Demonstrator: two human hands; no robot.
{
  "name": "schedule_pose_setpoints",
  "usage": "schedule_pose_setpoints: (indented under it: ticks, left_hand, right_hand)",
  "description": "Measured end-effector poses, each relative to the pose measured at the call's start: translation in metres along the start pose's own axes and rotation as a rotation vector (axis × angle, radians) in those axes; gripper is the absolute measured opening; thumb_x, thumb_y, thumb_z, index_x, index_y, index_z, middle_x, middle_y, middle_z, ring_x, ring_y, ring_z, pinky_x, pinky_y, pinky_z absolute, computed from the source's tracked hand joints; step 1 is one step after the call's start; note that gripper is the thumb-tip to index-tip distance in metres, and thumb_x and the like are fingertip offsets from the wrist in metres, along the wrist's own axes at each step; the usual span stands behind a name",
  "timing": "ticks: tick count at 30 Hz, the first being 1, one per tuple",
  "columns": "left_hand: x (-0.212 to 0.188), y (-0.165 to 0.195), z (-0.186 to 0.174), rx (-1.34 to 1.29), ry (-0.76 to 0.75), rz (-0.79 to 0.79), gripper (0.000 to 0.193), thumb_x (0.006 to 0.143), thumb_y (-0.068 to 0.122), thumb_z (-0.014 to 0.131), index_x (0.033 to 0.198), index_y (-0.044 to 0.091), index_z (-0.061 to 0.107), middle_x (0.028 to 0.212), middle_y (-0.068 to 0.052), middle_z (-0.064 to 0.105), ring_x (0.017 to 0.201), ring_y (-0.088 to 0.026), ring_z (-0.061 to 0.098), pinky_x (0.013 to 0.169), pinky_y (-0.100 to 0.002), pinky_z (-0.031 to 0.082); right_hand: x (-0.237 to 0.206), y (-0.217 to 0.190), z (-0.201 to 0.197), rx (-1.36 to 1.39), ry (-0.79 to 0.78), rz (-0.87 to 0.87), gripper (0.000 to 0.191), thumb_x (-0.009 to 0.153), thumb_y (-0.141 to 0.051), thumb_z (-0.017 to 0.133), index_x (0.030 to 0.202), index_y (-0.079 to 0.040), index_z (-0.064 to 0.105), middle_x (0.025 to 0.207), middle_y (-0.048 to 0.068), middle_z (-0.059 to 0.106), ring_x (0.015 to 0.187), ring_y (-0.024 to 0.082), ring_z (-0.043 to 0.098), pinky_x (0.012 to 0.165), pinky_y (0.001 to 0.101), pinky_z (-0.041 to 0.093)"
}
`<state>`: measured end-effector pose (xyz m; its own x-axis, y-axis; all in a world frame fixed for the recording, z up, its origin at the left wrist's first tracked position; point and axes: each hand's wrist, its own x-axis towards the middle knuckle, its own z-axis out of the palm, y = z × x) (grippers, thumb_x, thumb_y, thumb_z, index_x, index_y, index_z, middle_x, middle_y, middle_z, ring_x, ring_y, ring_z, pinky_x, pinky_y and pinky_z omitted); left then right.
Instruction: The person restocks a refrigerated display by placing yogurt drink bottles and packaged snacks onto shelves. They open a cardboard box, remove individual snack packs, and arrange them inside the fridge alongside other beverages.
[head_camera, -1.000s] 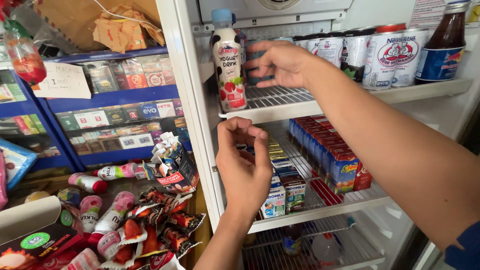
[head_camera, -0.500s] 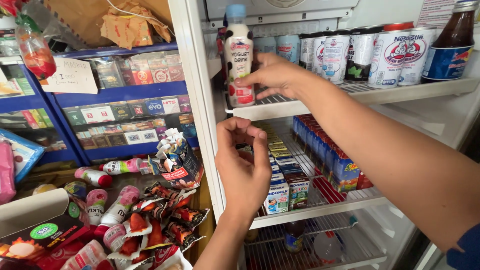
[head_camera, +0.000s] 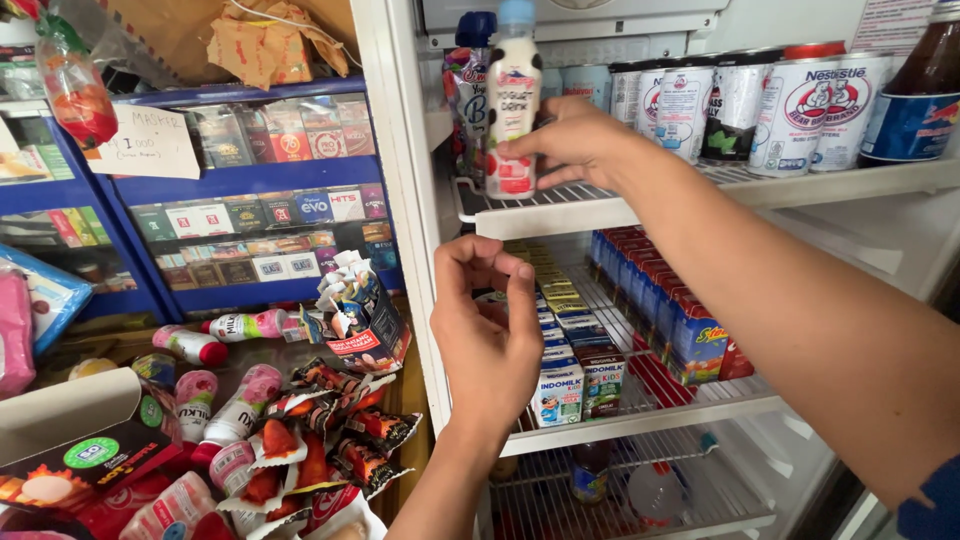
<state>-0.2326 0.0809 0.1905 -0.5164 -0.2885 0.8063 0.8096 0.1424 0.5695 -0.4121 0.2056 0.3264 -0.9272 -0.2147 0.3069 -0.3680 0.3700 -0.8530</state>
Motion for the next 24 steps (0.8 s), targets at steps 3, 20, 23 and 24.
schedule_pose_setpoints:
  ticks: [3, 20, 23, 24]
  left_hand:
    - [0.002, -0.002, -0.003, 0.01, 0.003, 0.008, 0.024, 0.096, 0.003, 0.066, 0.116, 0.003, 0.052, 0.095, -0.004, 0.067, 0.079, -0.006, 0.061, 0.055, -0.02, 0.047]
    - [-0.042, 0.008, -0.04, 0.078, 0.028, -0.103, 0.022, 0.095, 0.005, 0.067, 0.113, 0.003, 0.053, 0.092, -0.003, 0.068, 0.076, -0.007, 0.062, 0.053, -0.021, 0.045]
    - [-0.054, 0.013, -0.054, 0.084, 0.032, -0.151, 0.021, 0.095, 0.006, 0.067, 0.112, 0.003, 0.053, 0.092, -0.003, 0.068, 0.075, -0.006, 0.062, 0.051, -0.021, 0.045]
    - [-0.059, 0.015, -0.059, 0.087, 0.033, -0.165, 0.021, 0.095, 0.006, 0.067, 0.112, 0.003, 0.053, 0.091, -0.003, 0.068, 0.075, -0.006, 0.062, 0.05, -0.021, 0.045]
  right_hand:
    - [-0.002, -0.006, 0.015, -0.01, -0.026, -0.046, 0.058, 0.076, -0.019, 0.084, 0.129, -0.009, 0.064, 0.121, 0.008, 0.074, 0.113, 0.023, 0.072, 0.09, 0.0471, 0.06]
    - [-0.035, 0.001, 0.047, -0.205, 0.234, -0.191, 0.086, 0.074, -0.019, 0.089, 0.144, -0.003, 0.042, 0.119, 0.019, 0.071, 0.103, 0.029, 0.072, 0.081, 0.0426, 0.058]
    - [-0.047, 0.013, 0.048, -0.242, 0.391, -0.405, 0.085, 0.075, -0.016, 0.094, 0.141, -0.003, 0.043, 0.119, 0.016, 0.064, 0.106, 0.024, 0.066, 0.085, 0.0368, 0.058]
    - [-0.055, 0.017, 0.049, -0.195, 0.437, -0.462, 0.079, 0.077, -0.015, 0.093, 0.14, -0.004, 0.046, 0.118, 0.014, 0.064, 0.107, 0.023, 0.066, 0.085, 0.0369, 0.058]
